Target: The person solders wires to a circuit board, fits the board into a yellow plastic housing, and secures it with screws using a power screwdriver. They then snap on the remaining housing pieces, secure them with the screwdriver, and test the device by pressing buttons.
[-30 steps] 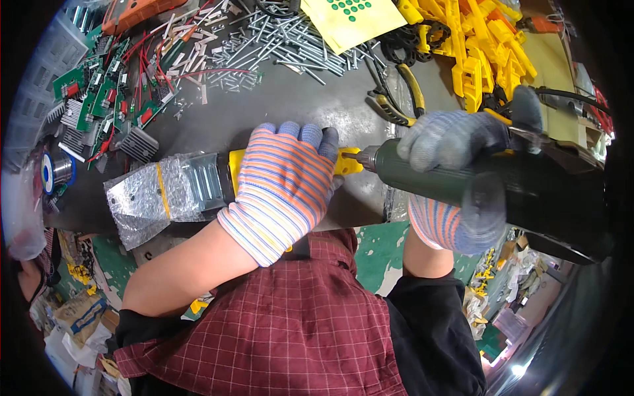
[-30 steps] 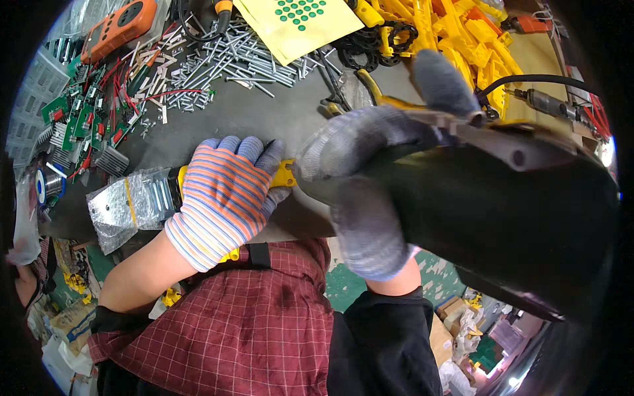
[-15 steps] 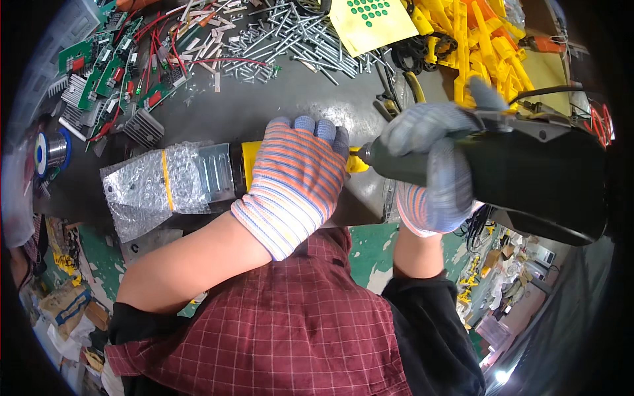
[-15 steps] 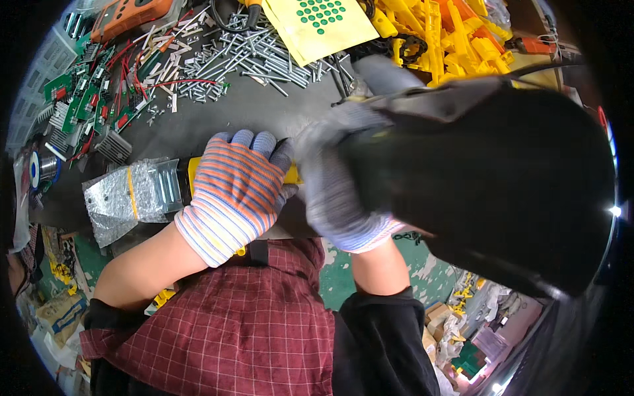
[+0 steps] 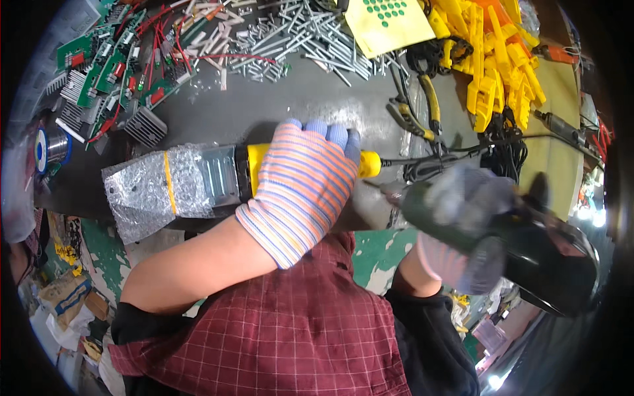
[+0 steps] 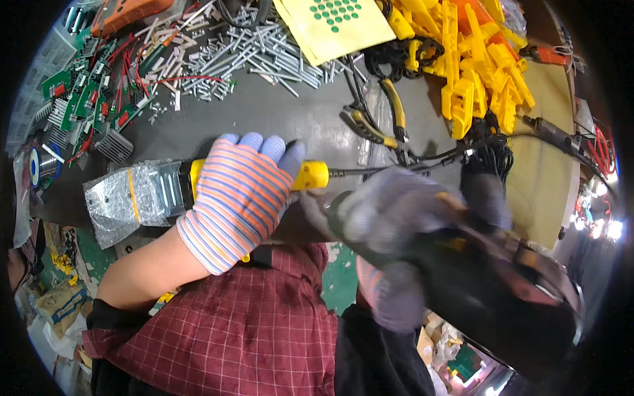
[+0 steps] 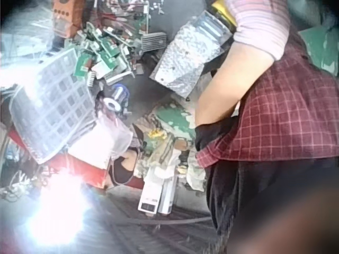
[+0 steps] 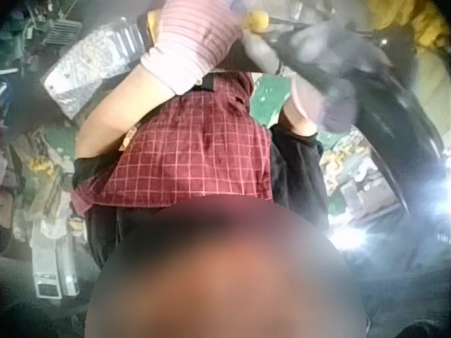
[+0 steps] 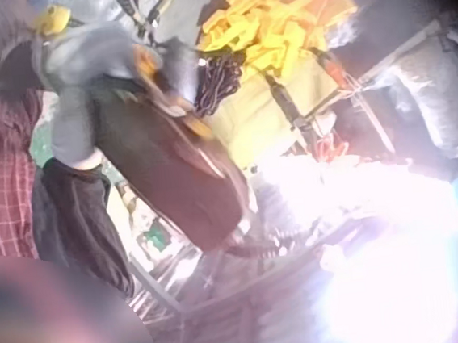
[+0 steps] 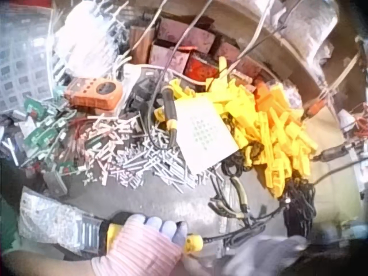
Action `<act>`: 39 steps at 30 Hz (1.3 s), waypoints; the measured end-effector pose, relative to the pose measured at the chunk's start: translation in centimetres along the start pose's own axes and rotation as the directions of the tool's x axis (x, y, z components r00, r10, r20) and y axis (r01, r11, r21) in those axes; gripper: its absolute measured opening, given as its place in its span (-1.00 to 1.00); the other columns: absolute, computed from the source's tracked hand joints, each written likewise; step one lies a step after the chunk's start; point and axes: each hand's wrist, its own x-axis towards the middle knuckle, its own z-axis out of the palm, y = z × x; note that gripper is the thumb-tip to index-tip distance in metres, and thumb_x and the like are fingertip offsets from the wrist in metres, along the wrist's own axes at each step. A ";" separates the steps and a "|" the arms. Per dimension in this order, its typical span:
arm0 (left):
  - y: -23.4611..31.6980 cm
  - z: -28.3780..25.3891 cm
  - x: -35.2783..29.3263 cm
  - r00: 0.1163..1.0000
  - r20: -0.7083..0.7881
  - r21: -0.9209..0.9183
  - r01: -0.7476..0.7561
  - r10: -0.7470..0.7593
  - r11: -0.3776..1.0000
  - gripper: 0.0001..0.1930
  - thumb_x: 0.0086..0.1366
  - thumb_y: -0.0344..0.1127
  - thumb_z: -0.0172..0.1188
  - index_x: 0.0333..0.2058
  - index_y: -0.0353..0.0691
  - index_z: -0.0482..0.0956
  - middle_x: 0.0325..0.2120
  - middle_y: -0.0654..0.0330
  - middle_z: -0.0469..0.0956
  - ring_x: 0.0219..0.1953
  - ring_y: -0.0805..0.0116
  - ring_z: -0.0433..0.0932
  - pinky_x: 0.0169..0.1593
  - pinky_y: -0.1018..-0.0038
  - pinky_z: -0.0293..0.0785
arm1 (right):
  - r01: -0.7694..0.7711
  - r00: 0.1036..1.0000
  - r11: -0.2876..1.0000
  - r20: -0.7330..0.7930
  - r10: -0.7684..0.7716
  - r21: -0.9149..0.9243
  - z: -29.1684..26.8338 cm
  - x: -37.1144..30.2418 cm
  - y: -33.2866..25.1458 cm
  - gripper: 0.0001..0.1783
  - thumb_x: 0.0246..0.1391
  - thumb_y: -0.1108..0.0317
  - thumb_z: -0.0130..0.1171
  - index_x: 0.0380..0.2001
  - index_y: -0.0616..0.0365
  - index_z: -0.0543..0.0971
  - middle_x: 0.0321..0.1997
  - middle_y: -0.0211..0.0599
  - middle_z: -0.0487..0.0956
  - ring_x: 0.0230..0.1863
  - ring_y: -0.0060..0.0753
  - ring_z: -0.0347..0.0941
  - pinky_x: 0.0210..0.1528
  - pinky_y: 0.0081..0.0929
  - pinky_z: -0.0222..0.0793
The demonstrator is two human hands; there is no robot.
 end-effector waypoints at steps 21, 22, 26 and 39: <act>-0.3 0.5 -0.7 0.989 -0.149 -0.033 -0.012 0.007 0.999 -0.43 0.05 -0.10 0.30 0.04 -0.21 0.55 -0.24 0.17 0.54 -0.19 0.22 0.51 -0.11 0.23 0.39 | -0.105 0.991 0.991 -0.095 0.097 -0.088 2.3 -1.5 1.1 -0.68 0.09 0.15 0.38 -0.26 0.09 0.50 -0.56 -0.33 0.47 -0.51 -0.26 0.43 -0.42 -0.28 0.39; -0.3 0.4 -0.4 0.994 -0.105 -0.049 -0.018 0.013 0.999 -0.44 0.04 -0.10 0.30 0.03 -0.20 0.55 -0.22 0.16 0.54 -0.18 0.20 0.51 -0.10 0.22 0.39 | -0.096 0.991 0.990 -0.100 0.086 -0.100 1.5 -1.6 1.8 -0.68 0.09 0.15 0.38 -0.26 0.09 0.50 -0.56 -0.33 0.47 -0.51 -0.26 0.43 -0.42 -0.28 0.39; -1.1 0.7 -0.8 0.936 -0.352 -0.173 -0.082 0.017 0.982 -0.47 0.02 -0.16 0.32 0.02 -0.16 0.56 -0.19 0.12 0.53 -0.15 0.13 0.52 -0.09 0.18 0.40 | -0.123 0.987 0.977 -0.123 0.103 -0.174 4.2 -0.6 0.9 -0.74 0.11 0.25 0.32 -0.37 0.13 0.45 -0.56 -0.28 0.42 -0.50 -0.24 0.38 -0.35 -0.23 0.37; -4.2 3.7 -12.1 0.796 -0.584 -0.141 -0.293 0.159 0.946 -0.60 0.00 -0.07 0.33 -0.18 -0.09 0.56 -0.11 0.18 0.55 0.01 0.09 0.56 0.12 0.02 0.46 | 0.111 0.800 0.950 0.542 -0.259 0.290 7.4 6.2 1.6 -0.15 0.09 0.13 0.22 0.37 0.22 0.18 -0.57 -0.40 0.34 -0.62 -0.41 0.27 -0.51 -0.36 0.29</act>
